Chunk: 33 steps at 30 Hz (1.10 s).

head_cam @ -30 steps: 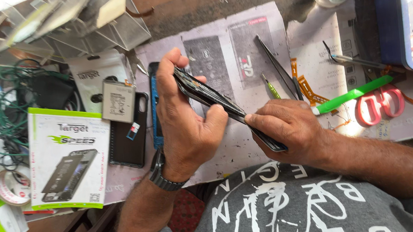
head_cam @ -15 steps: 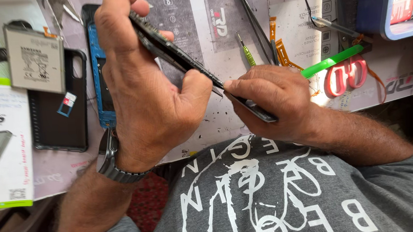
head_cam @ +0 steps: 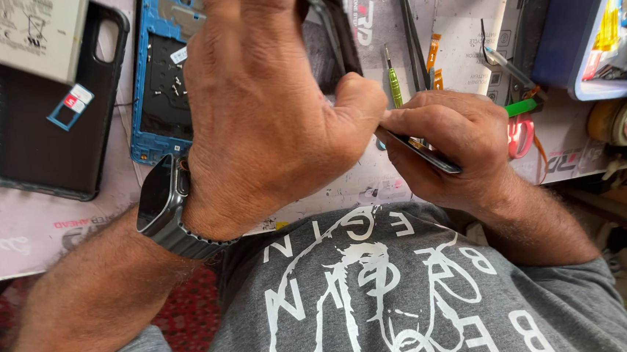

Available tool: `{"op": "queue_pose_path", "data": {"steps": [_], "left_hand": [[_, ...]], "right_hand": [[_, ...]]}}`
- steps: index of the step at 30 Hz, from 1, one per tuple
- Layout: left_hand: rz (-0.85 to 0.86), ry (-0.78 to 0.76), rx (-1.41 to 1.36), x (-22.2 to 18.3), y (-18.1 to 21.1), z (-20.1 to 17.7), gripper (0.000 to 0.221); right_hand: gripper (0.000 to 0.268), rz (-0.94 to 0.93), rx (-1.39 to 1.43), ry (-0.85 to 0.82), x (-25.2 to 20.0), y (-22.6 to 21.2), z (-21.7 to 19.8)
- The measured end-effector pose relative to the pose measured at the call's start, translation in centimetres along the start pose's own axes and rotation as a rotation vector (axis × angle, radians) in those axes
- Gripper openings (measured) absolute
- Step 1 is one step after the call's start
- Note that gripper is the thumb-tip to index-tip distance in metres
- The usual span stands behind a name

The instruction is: The person removes a battery from a disassembled smartphone using a prying tool, then uses a plastic card to separate the screen assembly from the frame. The person handles the battery, phone frame, and screen components throughout the process.

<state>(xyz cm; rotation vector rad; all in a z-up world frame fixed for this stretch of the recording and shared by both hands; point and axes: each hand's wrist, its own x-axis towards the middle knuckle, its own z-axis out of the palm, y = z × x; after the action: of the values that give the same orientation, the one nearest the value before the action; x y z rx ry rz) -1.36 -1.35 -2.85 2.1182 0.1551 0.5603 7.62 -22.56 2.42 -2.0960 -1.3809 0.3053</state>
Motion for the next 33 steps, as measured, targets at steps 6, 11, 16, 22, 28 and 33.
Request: {"op": "queue_pose_path", "data": {"steps": [6,11,16,22,28,33], "left_hand": [[0.028,0.058,0.011,-0.3,-0.2,0.2,0.071],[0.033,0.057,-0.032,0.0,-0.4,0.5,0.072],[0.013,0.046,-0.006,0.1,-0.2,0.8,0.07],[0.03,0.057,-0.042,0.1,-0.3,0.6,0.065],[0.052,0.068,-0.001,0.4,-0.4,0.5,0.063],[0.018,0.056,-0.026,0.4,-0.3,0.3,0.065]], "right_hand": [[0.027,-0.007,-0.002,0.086,-0.9,0.5,0.7],[0.031,-0.01,-0.023,0.128,-1.8,0.8,1.3],[0.029,0.004,-0.033,0.163,-2.5,0.7,1.6],[0.031,-0.055,0.006,0.176,-2.4,1.2,1.8],[0.032,-0.177,-0.06,0.242,-2.1,1.5,3.0],[0.031,-0.141,0.013,0.232,-2.4,1.3,2.9]]}}
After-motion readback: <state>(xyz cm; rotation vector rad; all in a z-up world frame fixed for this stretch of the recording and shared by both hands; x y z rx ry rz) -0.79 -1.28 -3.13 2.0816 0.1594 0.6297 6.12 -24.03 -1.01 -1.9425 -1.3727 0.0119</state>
